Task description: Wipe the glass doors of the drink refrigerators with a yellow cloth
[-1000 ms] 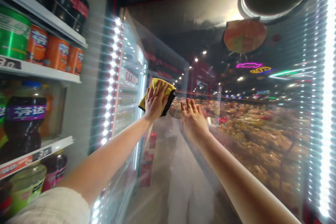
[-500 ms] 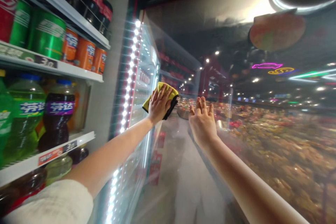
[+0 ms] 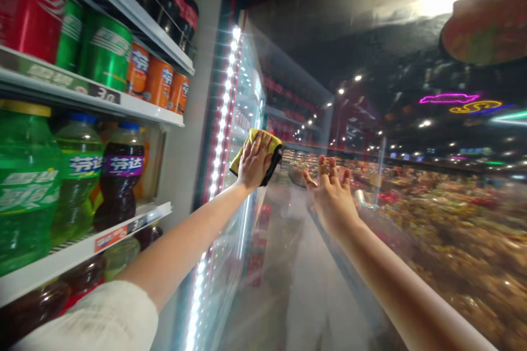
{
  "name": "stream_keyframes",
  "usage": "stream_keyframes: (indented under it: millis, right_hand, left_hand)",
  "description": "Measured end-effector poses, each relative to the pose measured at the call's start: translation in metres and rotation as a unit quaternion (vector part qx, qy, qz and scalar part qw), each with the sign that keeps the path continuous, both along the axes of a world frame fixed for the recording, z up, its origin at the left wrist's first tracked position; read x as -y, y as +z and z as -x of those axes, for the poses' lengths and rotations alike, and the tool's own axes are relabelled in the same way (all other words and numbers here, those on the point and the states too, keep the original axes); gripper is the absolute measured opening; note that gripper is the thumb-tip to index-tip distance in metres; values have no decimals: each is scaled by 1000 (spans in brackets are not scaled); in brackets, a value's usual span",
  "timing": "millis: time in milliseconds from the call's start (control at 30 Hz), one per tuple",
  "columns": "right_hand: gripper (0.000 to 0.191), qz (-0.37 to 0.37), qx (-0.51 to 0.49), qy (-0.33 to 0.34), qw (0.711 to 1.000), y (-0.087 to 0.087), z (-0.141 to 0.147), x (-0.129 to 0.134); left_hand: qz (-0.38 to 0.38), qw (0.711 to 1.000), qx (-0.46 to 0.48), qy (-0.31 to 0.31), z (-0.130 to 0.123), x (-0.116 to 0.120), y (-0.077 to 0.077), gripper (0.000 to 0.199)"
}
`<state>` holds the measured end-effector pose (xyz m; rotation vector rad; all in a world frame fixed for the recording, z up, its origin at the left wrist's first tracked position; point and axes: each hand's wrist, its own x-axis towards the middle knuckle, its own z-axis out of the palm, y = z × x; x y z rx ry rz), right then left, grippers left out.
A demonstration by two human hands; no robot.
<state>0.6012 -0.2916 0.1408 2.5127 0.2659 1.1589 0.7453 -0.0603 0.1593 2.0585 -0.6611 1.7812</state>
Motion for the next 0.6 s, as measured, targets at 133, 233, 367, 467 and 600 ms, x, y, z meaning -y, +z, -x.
stream_keyframes:
  millis: [133, 233, 367, 467, 600]
  right_hand:
    - [92, 16, 11, 5, 1000, 0, 4, 3]
    - [92, 9, 23, 3, 1000, -2, 1, 2]
    - [87, -13, 33, -5, 999, -5, -5, 1]
    - [85, -16, 35, 12, 999, -5, -3, 1]
    - [84, -14, 23, 25, 999, -3, 4, 2]
  left_hand:
    - [44, 999, -13, 12, -15, -30, 8, 51]
    - [50, 998, -25, 29, -20, -53, -32, 50]
    - [-36, 998, -35, 41, -20, -80, -60, 50]
    - [-60, 996, -38, 61, -24, -98, -29, 52]
    - [-6, 996, -41, 82, -35, -113, 18, 52]
